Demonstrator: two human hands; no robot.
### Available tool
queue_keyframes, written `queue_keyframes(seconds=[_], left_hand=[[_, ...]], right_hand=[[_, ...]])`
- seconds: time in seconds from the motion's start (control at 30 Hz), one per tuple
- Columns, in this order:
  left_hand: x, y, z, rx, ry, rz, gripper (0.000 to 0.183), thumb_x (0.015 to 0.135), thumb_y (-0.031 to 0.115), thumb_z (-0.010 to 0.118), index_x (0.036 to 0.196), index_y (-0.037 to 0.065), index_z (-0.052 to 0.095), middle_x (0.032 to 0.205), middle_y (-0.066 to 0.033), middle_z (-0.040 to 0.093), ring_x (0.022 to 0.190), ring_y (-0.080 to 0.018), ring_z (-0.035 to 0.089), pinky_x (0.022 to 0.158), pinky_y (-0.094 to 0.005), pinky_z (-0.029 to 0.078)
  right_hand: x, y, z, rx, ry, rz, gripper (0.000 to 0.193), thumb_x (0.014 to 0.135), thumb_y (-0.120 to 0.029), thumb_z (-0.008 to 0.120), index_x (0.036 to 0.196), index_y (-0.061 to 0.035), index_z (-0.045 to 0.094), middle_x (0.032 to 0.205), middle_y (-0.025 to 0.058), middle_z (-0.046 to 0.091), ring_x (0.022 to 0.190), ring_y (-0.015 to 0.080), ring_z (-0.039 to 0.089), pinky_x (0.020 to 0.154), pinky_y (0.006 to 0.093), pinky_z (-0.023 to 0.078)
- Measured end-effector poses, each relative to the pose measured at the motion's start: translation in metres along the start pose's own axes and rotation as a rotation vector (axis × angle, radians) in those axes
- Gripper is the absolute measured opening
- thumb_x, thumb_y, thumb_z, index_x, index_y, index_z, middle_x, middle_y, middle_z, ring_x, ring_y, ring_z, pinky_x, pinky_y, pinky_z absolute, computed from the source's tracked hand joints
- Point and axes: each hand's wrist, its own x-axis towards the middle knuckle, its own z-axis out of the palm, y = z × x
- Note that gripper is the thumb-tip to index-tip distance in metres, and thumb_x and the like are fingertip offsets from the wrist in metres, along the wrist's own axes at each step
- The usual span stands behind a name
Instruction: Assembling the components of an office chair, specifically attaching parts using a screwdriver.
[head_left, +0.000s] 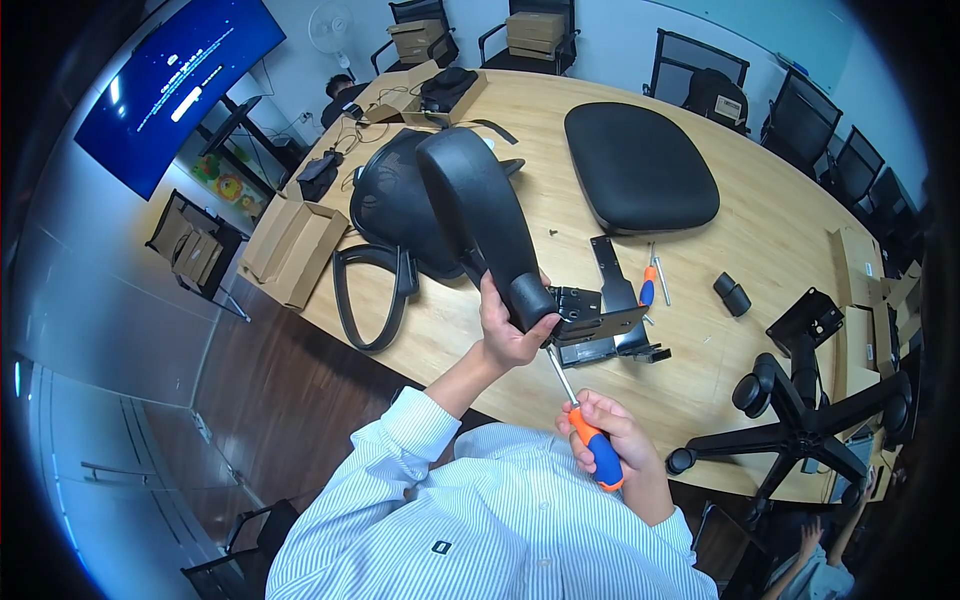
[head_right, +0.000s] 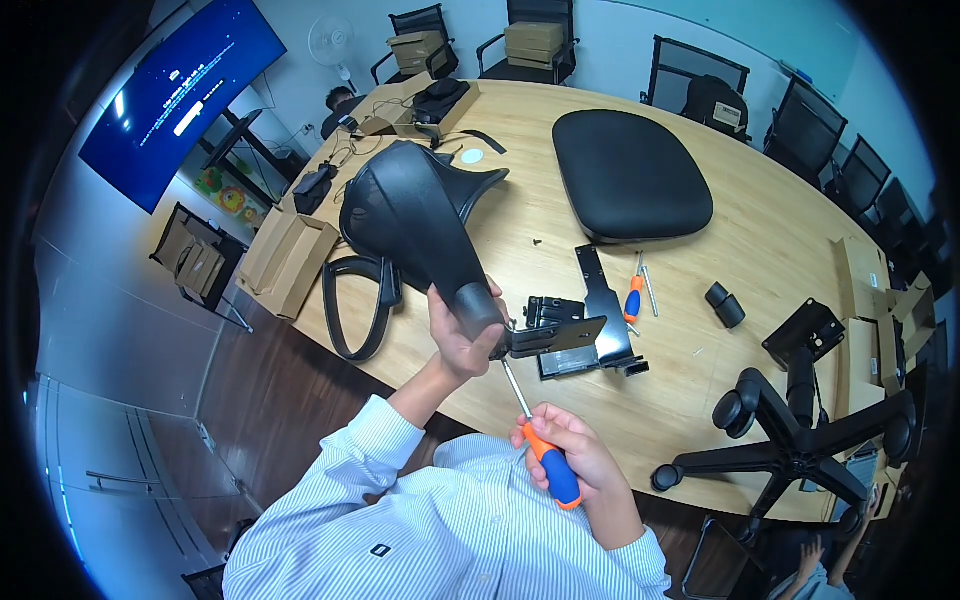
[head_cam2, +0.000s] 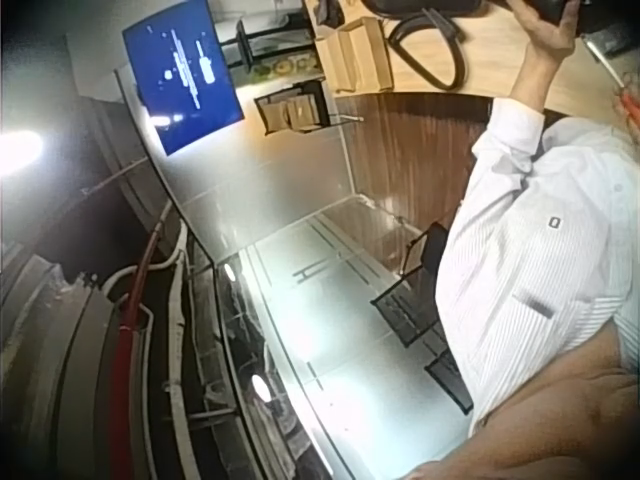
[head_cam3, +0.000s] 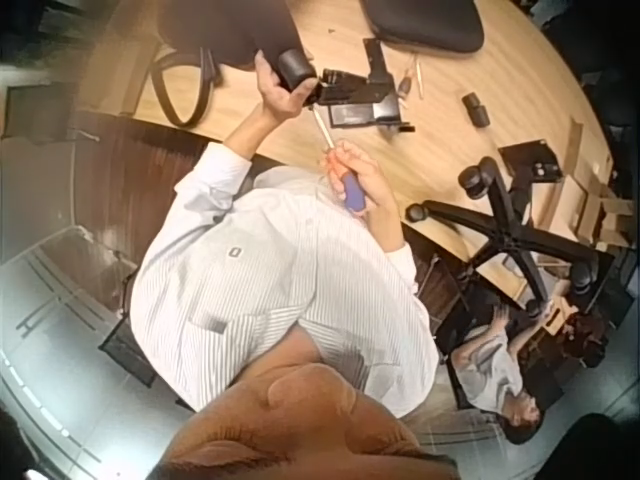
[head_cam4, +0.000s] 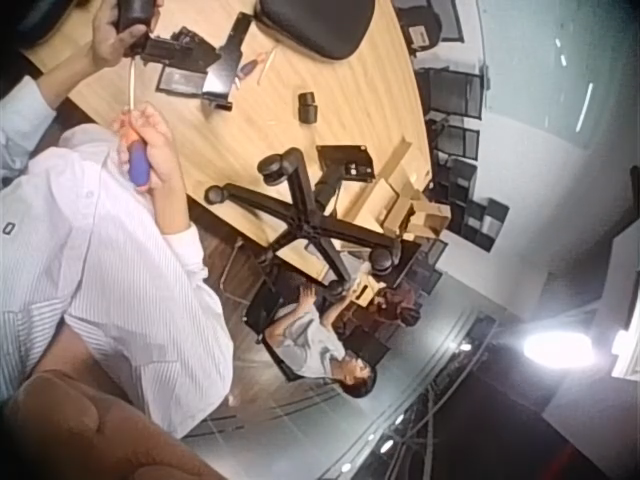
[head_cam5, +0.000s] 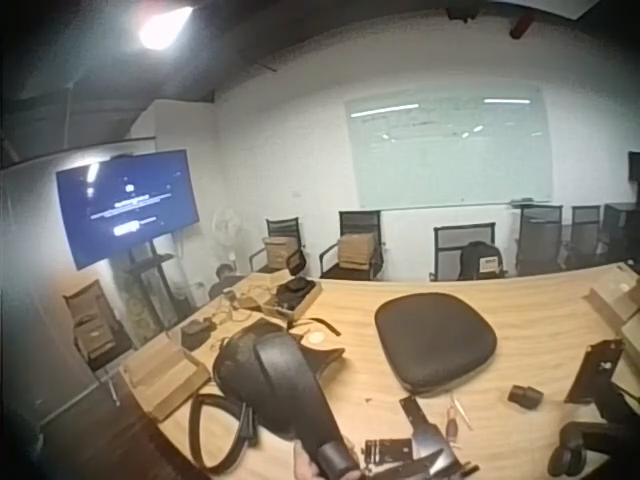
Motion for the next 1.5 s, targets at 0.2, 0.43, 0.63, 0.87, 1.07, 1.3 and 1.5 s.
queue_keyframes(seconds=[0.2, 0.43, 0.63, 0.87, 1.07, 1.3, 1.5], left_hand=[[0.002, -0.003, -0.005, 0.06, -0.046, 0.029, 0.076, 0.079, 0.012, 0.075, 0.133, -0.003, 0.024, 0.104, -0.0157, 0.054, 0.09, -0.0173, 0.055, 0.078, -0.0282, 0.047], [0.0, -0.002, -0.005, 0.054, -0.053, 0.049, 0.078, 0.078, 0.012, 0.077, 0.133, -0.004, 0.024, 0.104, -0.0153, 0.054, 0.089, -0.0176, 0.056, 0.077, -0.0283, 0.048], [0.001, -0.002, -0.005, 0.062, -0.072, 0.058, 0.079, 0.077, 0.012, 0.078, 0.132, -0.004, 0.025, 0.103, -0.0156, 0.056, 0.087, -0.0183, 0.058, 0.075, -0.0286, 0.049], [0.0, -0.002, -0.001, 0.059, -0.07, 0.06, 0.08, 0.075, 0.013, 0.079, 0.131, -0.005, 0.025, 0.102, -0.016, 0.057, 0.087, -0.0195, 0.059, 0.076, -0.0299, 0.049], [-0.003, 0.002, 0.006, 0.027, -0.081, 0.097, 0.084, 0.075, 0.014, 0.08, 0.134, -0.004, 0.023, 0.104, -0.0166, 0.057, 0.09, -0.0212, 0.058, 0.078, -0.0314, 0.049], [0.0, -0.002, 0.008, -0.008, -0.085, 0.091, 0.083, 0.076, 0.013, 0.079, 0.134, -0.004, 0.023, 0.107, -0.0169, 0.054, 0.091, -0.02, 0.057, 0.078, -0.0301, 0.048], [0.025, -0.005, -0.001, 0.05, -0.087, 0.097, 0.077, 0.082, 0.013, 0.073, 0.135, 0.0, 0.018, 0.108, -0.0191, 0.05, 0.084, -0.018, 0.057, 0.072, -0.029, 0.049]], right_hand=[[0.01, 0.02, 0.008, -0.886, 0.311, -0.249, 0.029, 0.099, -0.027, 0.052, 0.11, -0.001, 0.049, 0.086, 0.01, 0.057, 0.055, 0.0125, 0.054, 0.05, 0.0229, 0.046], [0.006, 0.006, 0.005, -0.111, -0.043, 0.046, 0.037, 0.102, -0.019, 0.043, 0.128, 0.0075, 0.046, 0.093, 0.0115, 0.058, 0.078, 0.0157, 0.057, 0.075, 0.0309, 0.051], [-0.002, 0.016, 0.001, -0.289, 0.004, -0.072, 0.034, 0.1, -0.023, 0.051, 0.117, 0.0072, 0.051, 0.094, 0.0167, 0.061, 0.083, 0.0203, 0.063, 0.069, 0.0332, 0.055], [-0.003, 0.023, -0.001, -0.2, 0.087, 0.013, 0.052, 0.103, -0.039, 0.036, 0.12, 0.0087, 0.049, 0.107, 0.0208, 0.064, 0.096, 0.0213, 0.062, 0.073, 0.032, 0.052], [-0.025, 0.023, -0.002, -0.325, 0.003, -0.004, 0.063, 0.103, -0.042, 0.022, 0.125, 0.0115, 0.047, 0.114, 0.0257, 0.062, 0.106, 0.0263, 0.061, 0.084, 0.0337, 0.051], [-0.024, 0.025, -0.007, -0.446, 0.2, -0.155, 0.037, 0.101, -0.022, 0.048, 0.126, 0.0043, 0.044, 0.096, 0.0213, 0.065, 0.08, 0.023, 0.066, 0.071, 0.0331, 0.055], [0.001, 0.001, 0.004, -0.046, 0.027, 0.004, 0.035, 0.1, -0.02, 0.05, 0.127, 0.0022, 0.043, 0.092, 0.017, 0.063, 0.07, 0.0189, 0.062, 0.066, 0.0319, 0.055]])
